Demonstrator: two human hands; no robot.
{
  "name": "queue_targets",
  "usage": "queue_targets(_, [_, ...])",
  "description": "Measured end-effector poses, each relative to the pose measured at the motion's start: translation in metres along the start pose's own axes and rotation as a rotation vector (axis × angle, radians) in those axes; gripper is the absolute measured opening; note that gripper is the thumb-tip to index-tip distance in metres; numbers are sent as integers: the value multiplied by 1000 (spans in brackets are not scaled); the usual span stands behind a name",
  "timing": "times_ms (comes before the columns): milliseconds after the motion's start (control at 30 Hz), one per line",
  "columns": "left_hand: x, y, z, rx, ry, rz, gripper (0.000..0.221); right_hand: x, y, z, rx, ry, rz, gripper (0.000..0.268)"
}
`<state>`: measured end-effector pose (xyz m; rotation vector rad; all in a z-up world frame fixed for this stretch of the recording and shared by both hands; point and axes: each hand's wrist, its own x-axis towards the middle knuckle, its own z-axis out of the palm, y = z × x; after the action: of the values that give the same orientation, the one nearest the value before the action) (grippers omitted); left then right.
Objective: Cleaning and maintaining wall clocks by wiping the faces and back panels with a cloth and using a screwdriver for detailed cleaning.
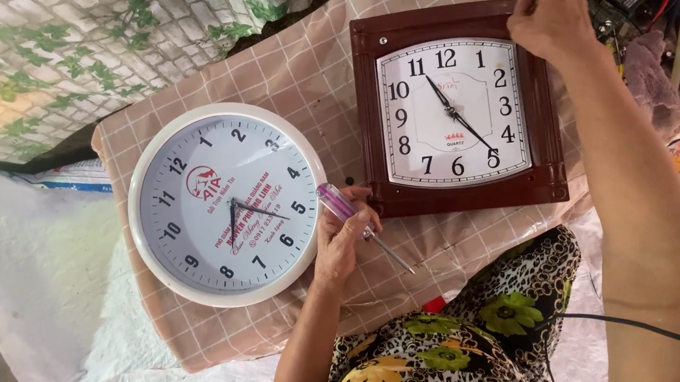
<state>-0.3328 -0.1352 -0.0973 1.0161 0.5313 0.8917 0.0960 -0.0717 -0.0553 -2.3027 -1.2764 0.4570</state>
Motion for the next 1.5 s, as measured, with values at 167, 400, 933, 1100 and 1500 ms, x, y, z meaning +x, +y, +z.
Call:
queue_targets(167, [-1,-4,-3,-32,7,14,36,-38,31,-10,91,137,-162,22])
queue_targets(400, [-6,15,10,-150,-27,-22,32,-120,84,-5,-267,169,-87,2])
queue_targets(933, [61,32,20,-127,159,65,19,-142,77,-24,-81,153,-158,3])
queue_targets(1100, [88,34,16,-79,158,-105,37,-145,11,-47,-114,145,-186,10])
queue_targets(1500, [100,38,20,-87,245,-368,16,-51,-103,60,-45,51,-574,10])
